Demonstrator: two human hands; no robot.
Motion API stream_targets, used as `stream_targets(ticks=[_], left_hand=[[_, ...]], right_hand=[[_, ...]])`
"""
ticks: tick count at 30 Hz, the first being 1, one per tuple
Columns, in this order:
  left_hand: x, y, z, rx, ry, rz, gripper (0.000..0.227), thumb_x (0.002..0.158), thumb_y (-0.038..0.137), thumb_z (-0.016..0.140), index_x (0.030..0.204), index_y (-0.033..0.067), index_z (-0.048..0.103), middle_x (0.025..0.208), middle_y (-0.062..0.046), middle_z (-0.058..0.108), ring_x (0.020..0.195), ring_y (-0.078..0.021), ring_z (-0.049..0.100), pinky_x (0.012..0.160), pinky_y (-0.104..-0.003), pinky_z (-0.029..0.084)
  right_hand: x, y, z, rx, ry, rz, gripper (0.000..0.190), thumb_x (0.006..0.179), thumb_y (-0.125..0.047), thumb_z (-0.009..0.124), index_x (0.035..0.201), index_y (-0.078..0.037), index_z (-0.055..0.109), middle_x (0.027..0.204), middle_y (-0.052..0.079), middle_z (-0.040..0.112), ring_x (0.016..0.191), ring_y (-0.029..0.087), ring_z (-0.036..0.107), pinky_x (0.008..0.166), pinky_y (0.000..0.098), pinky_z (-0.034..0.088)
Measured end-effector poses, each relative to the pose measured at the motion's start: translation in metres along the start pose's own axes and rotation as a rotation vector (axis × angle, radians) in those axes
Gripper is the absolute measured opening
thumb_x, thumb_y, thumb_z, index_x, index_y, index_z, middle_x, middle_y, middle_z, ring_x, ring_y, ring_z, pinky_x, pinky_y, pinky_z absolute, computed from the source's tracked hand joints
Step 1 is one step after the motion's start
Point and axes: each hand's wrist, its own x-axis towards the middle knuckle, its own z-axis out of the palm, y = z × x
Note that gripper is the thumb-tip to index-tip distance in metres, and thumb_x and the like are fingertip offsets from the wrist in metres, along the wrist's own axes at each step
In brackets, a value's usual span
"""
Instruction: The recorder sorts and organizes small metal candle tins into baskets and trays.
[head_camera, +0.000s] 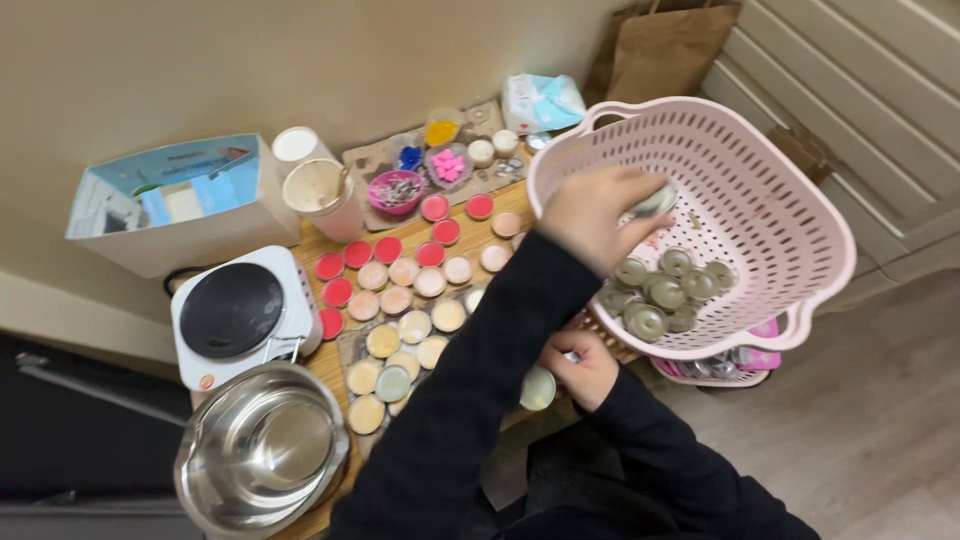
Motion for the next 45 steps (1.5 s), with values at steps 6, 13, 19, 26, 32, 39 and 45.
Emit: stream_targets(ticks=[6,13,19,26,32,39,45], left_hand=[[0.09,-0.13,0.136,0.451,-0.592,-0.215,0.036,0.071,0.021,0.085,0.105,0.0119,0.077,0.105,-0.02,0.073,0.102,-0.0371,0.07,0.09,-0.046,0.056],[0.101,-0.182,0.158,0.585,-0.665,-0.247,0.03,0.079,0.014,0.076,0.108,0.0095,0.077,0.111,-0.019,0.074,0.109,-0.0355,0.071,0.094,-0.045,0.057],[0.091,-0.183,0.159,0.598,-0.762,-0.177,0.028,0.088,0.009,0.065,0.114,0.0079,0.076,0.116,-0.02,0.071,0.109,-0.0375,0.07,0.092,-0.047,0.056],[0.103,-0.136,0.113,0.378,-0.564,-0.16,0.03,0.085,0.012,0.064,0.112,0.0104,0.078,0.107,-0.018,0.075,0.1,-0.0341,0.071,0.09,-0.043,0.056],[0.102,-0.152,0.121,-0.511,-0.243,-0.538,0.034,0.095,0.038,0.062,0.108,0.0081,0.074,0.087,-0.011,0.078,0.063,-0.017,0.073,0.061,-0.033,0.058],[0.103,-0.165,0.122,-0.117,-0.176,-0.498,0.025,0.083,0.03,0.083,0.089,0.0061,0.077,0.073,-0.008,0.079,0.06,-0.0141,0.075,0.062,-0.028,0.058],[0.101,-0.166,0.13,0.272,-0.331,-0.556,0.025,0.079,0.031,0.085,0.093,0.0094,0.081,0.092,-0.016,0.076,0.088,-0.0311,0.073,0.088,-0.039,0.056]], right_hand=[[-0.035,-0.051,0.008,0.076,-0.064,0.135,0.025,0.095,-0.022,0.068,0.083,-0.001,0.075,0.066,0.0,0.065,0.053,0.008,0.057,0.049,0.0258,0.043],[-0.09,-0.168,-0.06,-0.166,-0.322,-0.212,0.026,0.096,-0.013,0.068,0.074,0.0,0.064,0.07,0.008,0.062,0.064,0.019,0.063,0.059,0.0333,0.046],[-0.077,-0.171,-0.18,-0.388,-0.006,-0.264,0.022,0.083,-0.016,0.075,0.066,-0.004,0.066,0.063,0.003,0.067,0.06,0.015,0.063,0.059,0.0289,0.05],[0.072,-0.198,-0.255,-0.694,0.138,0.001,0.029,0.094,-0.029,0.069,0.097,-0.003,0.08,0.062,0.004,0.068,0.049,0.011,0.058,0.047,0.0285,0.047],[0.137,-0.155,-0.277,-0.76,0.008,0.076,0.032,0.093,-0.034,0.071,0.096,-0.004,0.081,0.061,0.003,0.066,0.051,0.009,0.056,0.048,0.0276,0.045],[0.139,-0.156,-0.262,-0.624,0.132,0.227,0.033,0.093,-0.033,0.072,0.092,-0.002,0.081,0.057,0.005,0.062,0.048,0.012,0.054,0.045,0.0291,0.042],[0.139,-0.152,-0.262,-0.549,0.223,0.098,0.03,0.094,-0.031,0.072,0.092,-0.002,0.08,0.059,0.002,0.062,0.048,0.01,0.054,0.044,0.027,0.042]])
